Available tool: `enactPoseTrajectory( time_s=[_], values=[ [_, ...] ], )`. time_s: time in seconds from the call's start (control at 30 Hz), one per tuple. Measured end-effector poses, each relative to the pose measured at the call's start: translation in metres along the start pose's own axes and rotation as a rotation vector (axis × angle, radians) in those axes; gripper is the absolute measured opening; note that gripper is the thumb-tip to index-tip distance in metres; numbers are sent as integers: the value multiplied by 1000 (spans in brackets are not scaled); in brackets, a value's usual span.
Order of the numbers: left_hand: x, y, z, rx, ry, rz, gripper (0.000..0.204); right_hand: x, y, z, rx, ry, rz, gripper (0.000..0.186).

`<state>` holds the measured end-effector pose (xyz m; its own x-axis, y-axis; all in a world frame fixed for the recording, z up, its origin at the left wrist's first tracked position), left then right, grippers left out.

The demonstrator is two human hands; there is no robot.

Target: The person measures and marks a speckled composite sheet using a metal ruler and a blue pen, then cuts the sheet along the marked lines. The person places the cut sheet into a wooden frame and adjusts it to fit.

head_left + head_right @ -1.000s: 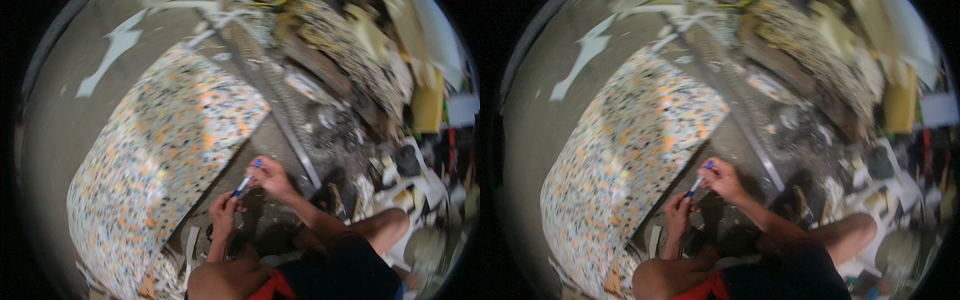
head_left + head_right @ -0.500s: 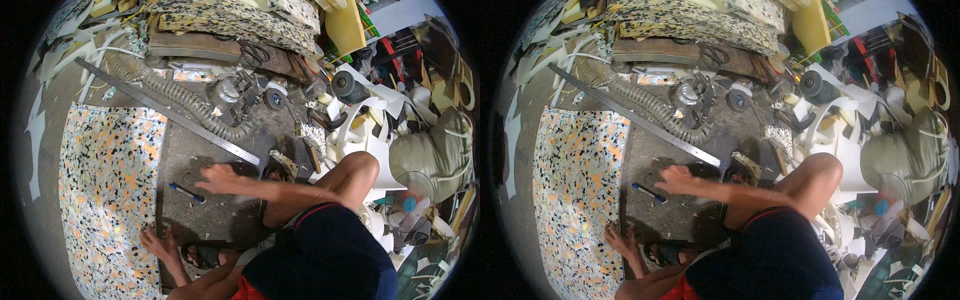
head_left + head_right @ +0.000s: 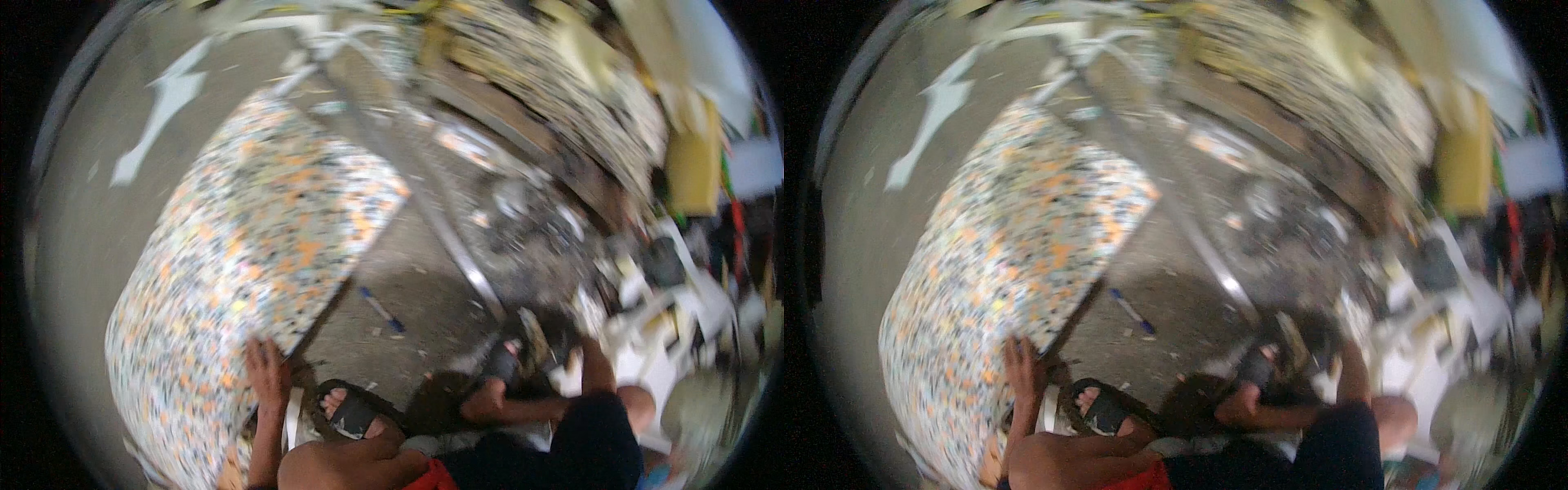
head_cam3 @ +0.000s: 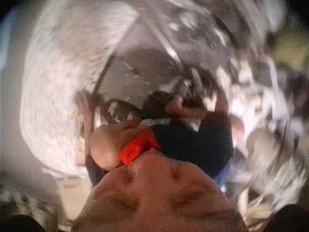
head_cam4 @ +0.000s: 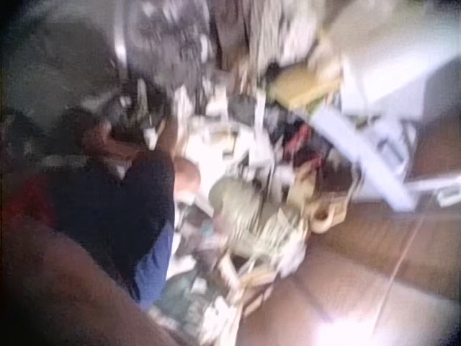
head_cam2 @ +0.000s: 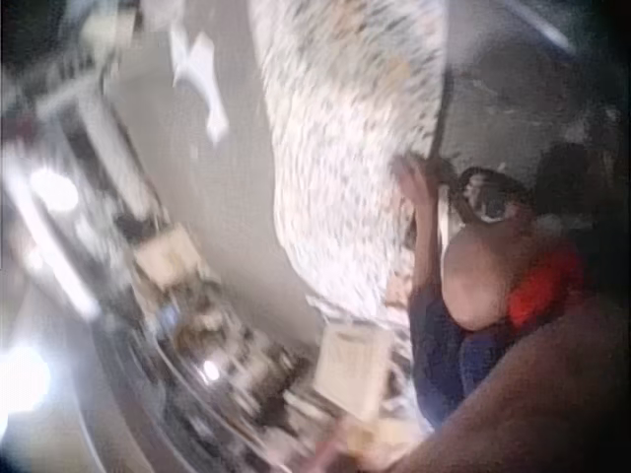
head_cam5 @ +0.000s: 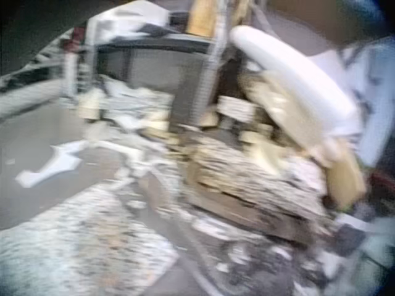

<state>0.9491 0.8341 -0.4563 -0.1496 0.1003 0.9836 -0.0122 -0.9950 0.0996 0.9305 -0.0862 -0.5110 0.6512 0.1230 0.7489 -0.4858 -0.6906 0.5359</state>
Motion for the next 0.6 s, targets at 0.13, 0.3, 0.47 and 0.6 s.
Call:
enactPoseTrajectory(
  time_s=[0.13, 0.3, 0.47, 0.6],
  values=[
    [52, -3, -5, -26, -46, 49, 63, -69, 14, -26, -83, 124, 149, 37],
    [73, 9, -8, 17, 53, -102, 59, -88, 103, -9, -236, 17, 179, 37],
    [63, 30, -11, -44, 116, -25, 54, -34, 125, -49, -216, 257, 193, 79],
    [44, 18, -47, -217, 85, 192, 46, 102, 67, -135, -360, 807, 224, 62]
  ],
)
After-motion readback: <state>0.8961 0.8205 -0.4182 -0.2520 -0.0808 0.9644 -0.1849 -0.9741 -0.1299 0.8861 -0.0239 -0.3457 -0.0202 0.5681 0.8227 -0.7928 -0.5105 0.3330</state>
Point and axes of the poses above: each hand's wrist, its own z-axis towards the middle knuckle, its own x-axis out of the back of the hand, y = z × x, the point moved 6 cm from there along z, towards the middle knuckle, and after that the axes turned 5 degrees about y, right-handed, at the moved point
